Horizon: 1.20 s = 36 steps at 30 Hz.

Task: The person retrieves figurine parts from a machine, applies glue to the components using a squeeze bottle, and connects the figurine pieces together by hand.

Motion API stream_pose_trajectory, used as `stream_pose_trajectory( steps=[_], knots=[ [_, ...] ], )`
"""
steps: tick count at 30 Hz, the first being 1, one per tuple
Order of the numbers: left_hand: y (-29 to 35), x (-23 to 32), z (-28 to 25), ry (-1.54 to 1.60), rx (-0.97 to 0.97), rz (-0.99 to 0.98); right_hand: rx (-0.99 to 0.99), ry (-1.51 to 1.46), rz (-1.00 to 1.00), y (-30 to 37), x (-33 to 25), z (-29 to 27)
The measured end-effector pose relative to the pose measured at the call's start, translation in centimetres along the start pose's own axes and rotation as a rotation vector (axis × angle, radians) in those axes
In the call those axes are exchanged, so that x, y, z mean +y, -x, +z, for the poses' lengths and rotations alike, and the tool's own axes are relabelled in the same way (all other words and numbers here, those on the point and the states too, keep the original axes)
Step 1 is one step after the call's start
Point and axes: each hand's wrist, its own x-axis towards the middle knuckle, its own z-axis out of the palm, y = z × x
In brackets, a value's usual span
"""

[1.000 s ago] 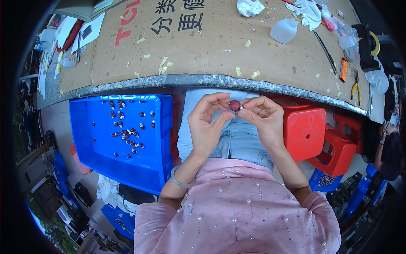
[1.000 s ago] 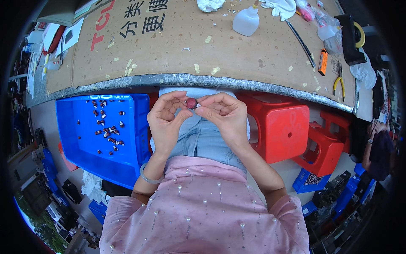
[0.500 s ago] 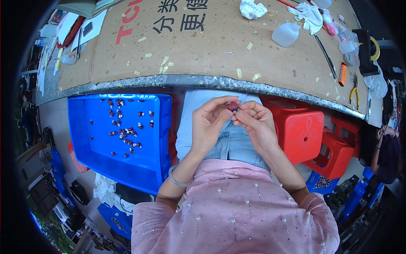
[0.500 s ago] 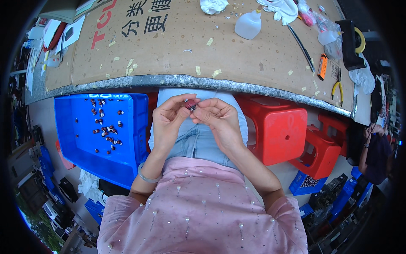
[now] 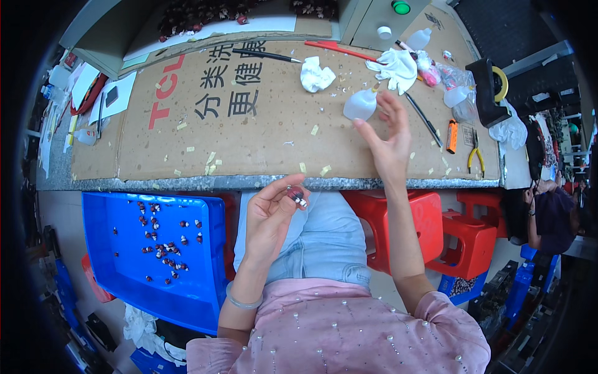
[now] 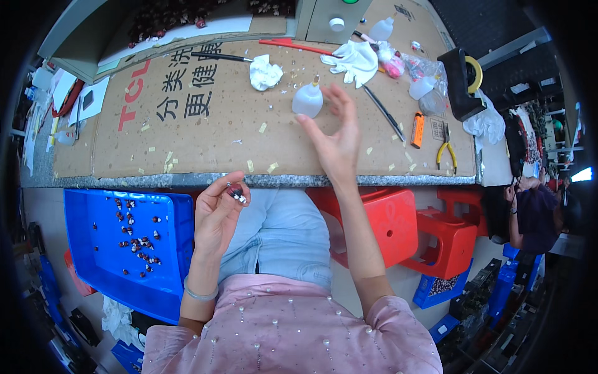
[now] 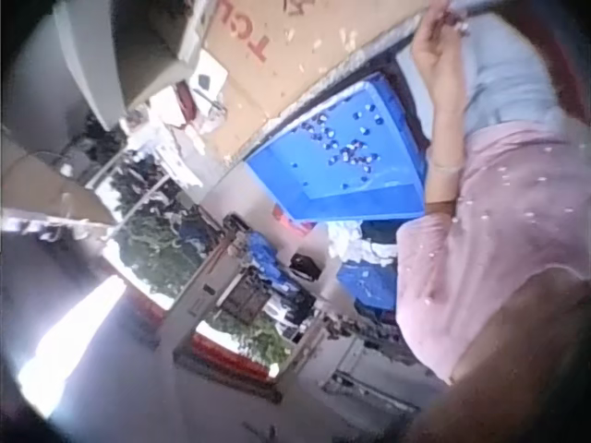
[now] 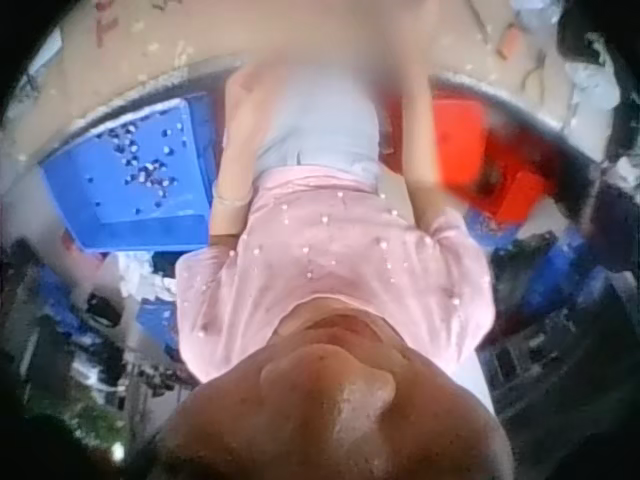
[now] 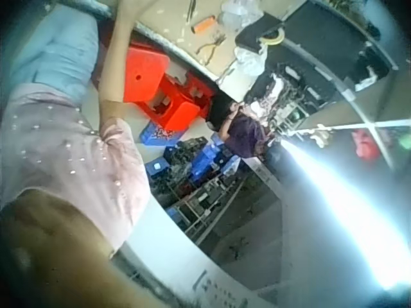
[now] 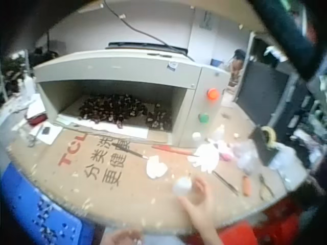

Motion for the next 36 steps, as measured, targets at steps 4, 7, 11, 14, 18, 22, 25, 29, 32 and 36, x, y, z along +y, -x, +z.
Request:
stream_pose_trajectory(
  steps=[4,7,11,14,18,22,25,29,32,36],
  knots=[
    [-0.8,0.9,0.2,-0.038,0.025,0.045,-0.076,-0.014,0.108,-1.1,0.4,1.4],
    [-1.4,1.8,0.2,-0.025,0.092,0.056,-0.100,-0.161,0.139,-1.0,0.0,1.7],
    [-2.9,2.1,-0.2,-0.154,0.106,0.121,-0.260,-0.148,0.004,1.9,-2.3,0.8],
    [-3.7,2.9,-0.2,-0.239,0.150,0.183,-0.364,-0.230,-0.011,3.1,-2.7,1.4],
    [-5.9,4.1,0.0,-0.318,0.135,0.282,-0.354,-0.127,-0.119,2.7,-2.4,2.0],
    [-7.9,3.9,-1.0,-0.407,0.074,0.333,-0.234,-0.002,-0.265,2.8,-2.1,2.1],
    [-8.3,4.0,-1.1,-0.427,0.053,0.310,-0.157,0.036,-0.328,3.0,-1.7,2.0],
    [-8.6,3.8,-0.8,-0.500,0.046,0.336,-0.104,-0.020,-0.242,3.0,-1.7,2.0],
    [-8.8,3.7,-0.9,-0.521,0.070,0.324,-0.100,-0.006,-0.305,2.6,-1.7,2.2],
    [-9.0,3.4,-1.3,-0.516,0.074,0.353,-0.125,0.045,-0.353,2.5,-1.9,2.6]
  ],
)
